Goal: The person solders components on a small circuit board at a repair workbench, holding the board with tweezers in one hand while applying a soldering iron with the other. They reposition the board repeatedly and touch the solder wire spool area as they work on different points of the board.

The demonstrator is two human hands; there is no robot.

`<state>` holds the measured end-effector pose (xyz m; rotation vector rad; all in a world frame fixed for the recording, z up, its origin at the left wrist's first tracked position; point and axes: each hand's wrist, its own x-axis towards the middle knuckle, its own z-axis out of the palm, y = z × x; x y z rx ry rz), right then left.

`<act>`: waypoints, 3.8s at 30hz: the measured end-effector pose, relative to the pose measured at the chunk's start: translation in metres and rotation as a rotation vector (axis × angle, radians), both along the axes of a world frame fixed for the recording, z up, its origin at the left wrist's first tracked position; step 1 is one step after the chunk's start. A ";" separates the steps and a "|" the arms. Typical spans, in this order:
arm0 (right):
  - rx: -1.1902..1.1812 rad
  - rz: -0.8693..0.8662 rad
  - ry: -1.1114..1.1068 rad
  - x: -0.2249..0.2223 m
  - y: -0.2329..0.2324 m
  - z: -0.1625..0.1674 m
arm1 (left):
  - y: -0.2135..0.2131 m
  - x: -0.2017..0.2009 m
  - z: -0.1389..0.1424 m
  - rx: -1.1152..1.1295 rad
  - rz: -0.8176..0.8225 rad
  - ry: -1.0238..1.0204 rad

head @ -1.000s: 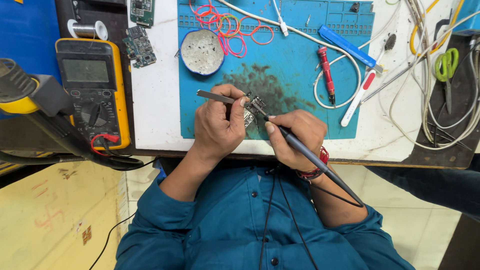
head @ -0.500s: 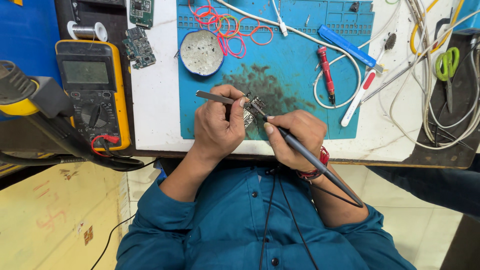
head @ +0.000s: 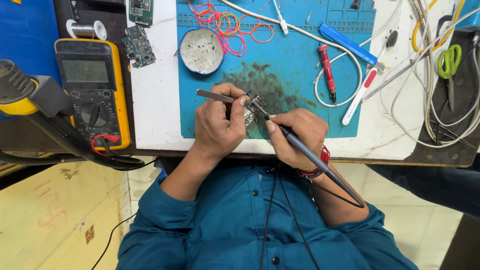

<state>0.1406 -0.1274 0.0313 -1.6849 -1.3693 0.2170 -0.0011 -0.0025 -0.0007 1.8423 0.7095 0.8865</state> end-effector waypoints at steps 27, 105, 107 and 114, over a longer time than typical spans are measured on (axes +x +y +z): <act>0.004 -0.023 -0.012 -0.001 0.000 0.000 | -0.001 0.001 0.000 -0.009 0.000 -0.003; -0.022 -0.020 0.002 -0.002 -0.004 -0.008 | -0.001 0.004 -0.001 -0.076 0.089 -0.024; -0.008 -0.005 0.001 -0.001 -0.004 -0.007 | -0.001 0.004 0.000 -0.074 0.078 -0.029; -0.010 0.002 -0.012 -0.001 -0.003 -0.008 | -0.001 0.004 0.001 -0.077 0.075 -0.030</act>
